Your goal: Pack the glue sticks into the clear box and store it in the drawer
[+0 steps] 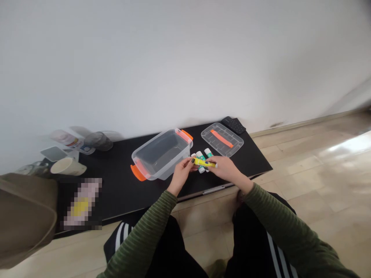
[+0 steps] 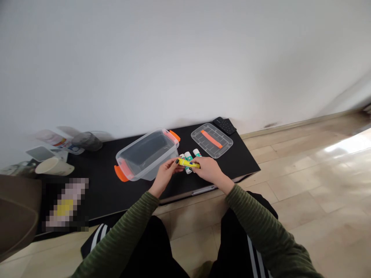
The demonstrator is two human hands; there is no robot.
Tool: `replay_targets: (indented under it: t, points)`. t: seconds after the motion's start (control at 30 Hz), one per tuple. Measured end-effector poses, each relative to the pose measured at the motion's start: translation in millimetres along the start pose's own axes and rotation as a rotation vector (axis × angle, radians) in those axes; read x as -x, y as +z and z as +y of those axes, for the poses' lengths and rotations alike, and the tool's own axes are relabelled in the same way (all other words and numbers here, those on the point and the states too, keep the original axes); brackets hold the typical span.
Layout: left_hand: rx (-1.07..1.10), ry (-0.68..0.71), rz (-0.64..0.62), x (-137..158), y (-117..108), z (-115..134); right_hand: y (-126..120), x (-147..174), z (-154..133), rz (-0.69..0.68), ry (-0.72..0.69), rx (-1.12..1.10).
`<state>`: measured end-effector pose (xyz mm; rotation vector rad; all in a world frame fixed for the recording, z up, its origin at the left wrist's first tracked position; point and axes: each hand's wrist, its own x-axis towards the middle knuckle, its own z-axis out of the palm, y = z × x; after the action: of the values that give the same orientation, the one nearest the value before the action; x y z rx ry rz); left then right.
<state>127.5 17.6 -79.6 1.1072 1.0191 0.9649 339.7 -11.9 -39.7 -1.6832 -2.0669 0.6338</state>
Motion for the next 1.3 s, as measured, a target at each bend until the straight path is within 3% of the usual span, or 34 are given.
replay_targets:
  t: [0.27,0.8,0.93,1.07,1.2,1.3]
  points:
    - [-0.712,0.317,0.092,-4,-10,-8,-16,-18,13,0.081,0.391,0.343]
    - [-1.199,0.285,0.056,-1,-9,-12,3,-32,30,-0.151,0.494,0.423]
    - [-1.244,0.285,0.034,-1,-9,-12,4,-32,26,-0.104,0.454,0.443]
    - [-1.235,0.267,0.027,-1,-9,-13,5,-29,10,0.053,0.249,0.432]
    - [-1.24,0.245,0.014,-1,-7,-14,19,-24,-10,0.004,0.058,0.35]
    - [-1.233,0.219,0.0,-1,-6,-13,32,-24,-21,-0.047,-0.002,0.364]
